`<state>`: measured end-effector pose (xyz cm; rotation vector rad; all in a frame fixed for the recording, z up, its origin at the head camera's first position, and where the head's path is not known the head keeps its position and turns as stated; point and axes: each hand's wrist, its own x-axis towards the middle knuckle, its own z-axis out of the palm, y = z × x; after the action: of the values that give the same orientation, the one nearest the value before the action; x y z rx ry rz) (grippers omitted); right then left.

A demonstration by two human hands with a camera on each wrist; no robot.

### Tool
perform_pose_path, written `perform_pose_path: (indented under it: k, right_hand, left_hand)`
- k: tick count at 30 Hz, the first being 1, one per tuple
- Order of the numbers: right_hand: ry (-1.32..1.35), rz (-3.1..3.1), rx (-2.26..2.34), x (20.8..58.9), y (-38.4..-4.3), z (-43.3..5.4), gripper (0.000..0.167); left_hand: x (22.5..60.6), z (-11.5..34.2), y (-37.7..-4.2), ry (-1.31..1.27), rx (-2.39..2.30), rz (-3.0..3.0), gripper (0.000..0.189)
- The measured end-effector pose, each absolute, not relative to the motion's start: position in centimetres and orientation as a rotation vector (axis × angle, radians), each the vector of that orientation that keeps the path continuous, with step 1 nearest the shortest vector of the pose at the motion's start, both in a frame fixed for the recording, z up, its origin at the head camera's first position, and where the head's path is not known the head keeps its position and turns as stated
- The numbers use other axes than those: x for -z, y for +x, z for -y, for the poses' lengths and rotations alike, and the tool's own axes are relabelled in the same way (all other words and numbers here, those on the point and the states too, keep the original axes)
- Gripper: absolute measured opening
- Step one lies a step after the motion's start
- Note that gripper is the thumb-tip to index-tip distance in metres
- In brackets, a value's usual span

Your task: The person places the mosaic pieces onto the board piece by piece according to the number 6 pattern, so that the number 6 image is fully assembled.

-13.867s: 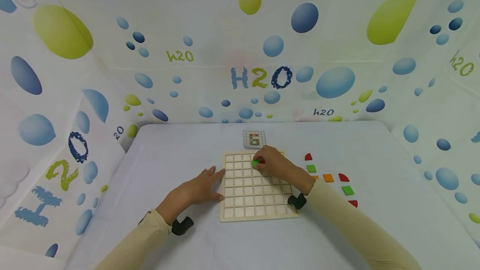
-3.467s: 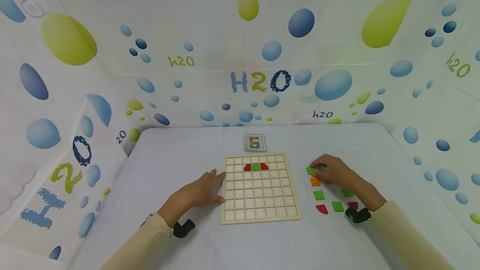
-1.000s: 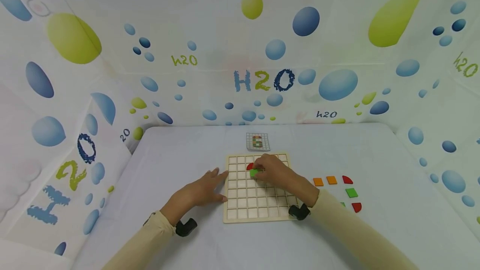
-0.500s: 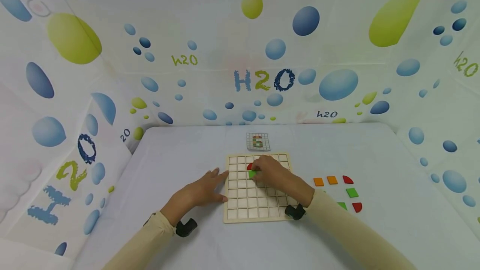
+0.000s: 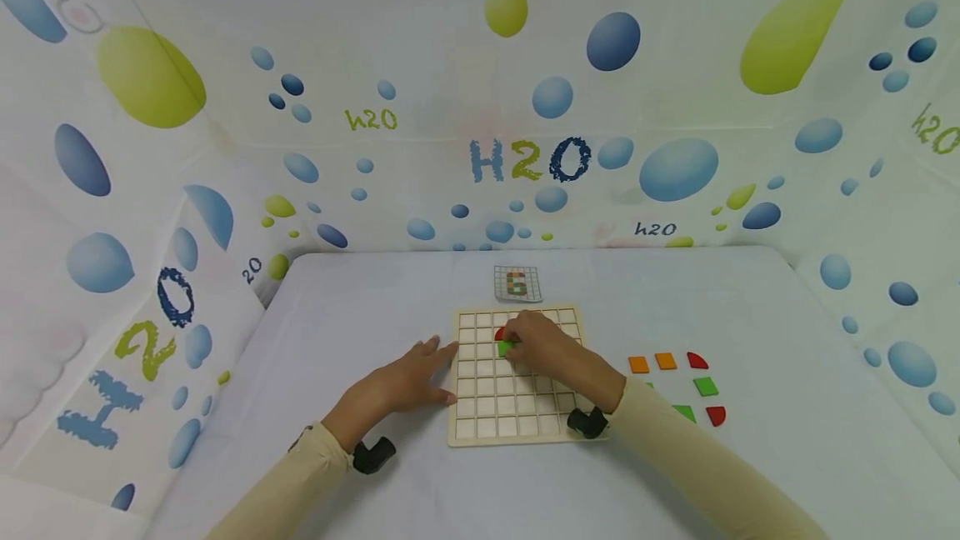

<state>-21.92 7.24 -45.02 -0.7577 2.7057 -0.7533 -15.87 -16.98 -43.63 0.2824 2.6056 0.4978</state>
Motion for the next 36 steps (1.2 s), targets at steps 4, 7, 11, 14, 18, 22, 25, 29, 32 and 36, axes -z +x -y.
perform_pose_path:
  k: [4,7,11,14,18,22,25,29,32,36]
  right_hand:
    - [-0.771,-2.693,0.763,45.24,-22.04,-7.10,0.016]
    - [-0.785,-2.682,0.767,45.37,-22.17,-7.04,0.018]
    - [-0.791,-2.677,0.771,45.39,-22.22,-7.07,0.021]
    - [-0.794,-2.674,0.780,45.31,-22.08,-7.12,0.022]
    - [-0.799,-2.680,0.773,45.23,-21.95,-7.18,0.023]
    - [-0.810,-2.688,0.737,45.36,-22.06,-7.17,0.022]
    - [-0.834,-2.695,0.715,45.55,-22.24,-7.21,0.019]
    - [-0.861,-2.699,0.705,45.64,-22.24,-7.35,0.015]
    - [-0.866,-2.701,0.704,45.66,-22.23,-7.38,0.014]
    - [-0.878,-2.709,0.699,45.75,-22.24,-7.36,0.015]
  left_hand:
    - [43.58,17.02,-15.80,0.284,-0.504,-2.602,0.087]
    - [43.66,17.04,-15.80,0.290,-0.511,-2.601,0.087]
    - [43.73,17.05,-15.88,0.295,-0.507,-2.603,0.088]
    - [43.72,17.08,-15.90,0.299,-0.501,-2.606,0.088]
    - [43.72,17.14,-15.86,0.311,-0.501,-2.609,0.087]
    - [43.70,17.11,-15.82,0.317,-0.500,-2.611,0.087]
    - [43.78,17.10,-15.83,0.313,-0.503,-2.612,0.087]
    - [43.76,17.06,-15.78,0.306,-0.505,-2.612,0.087]
    - [43.62,17.01,-15.70,0.304,-0.502,-2.612,0.087]
    - [43.55,17.00,-15.64,0.302,-0.497,-2.615,0.087]
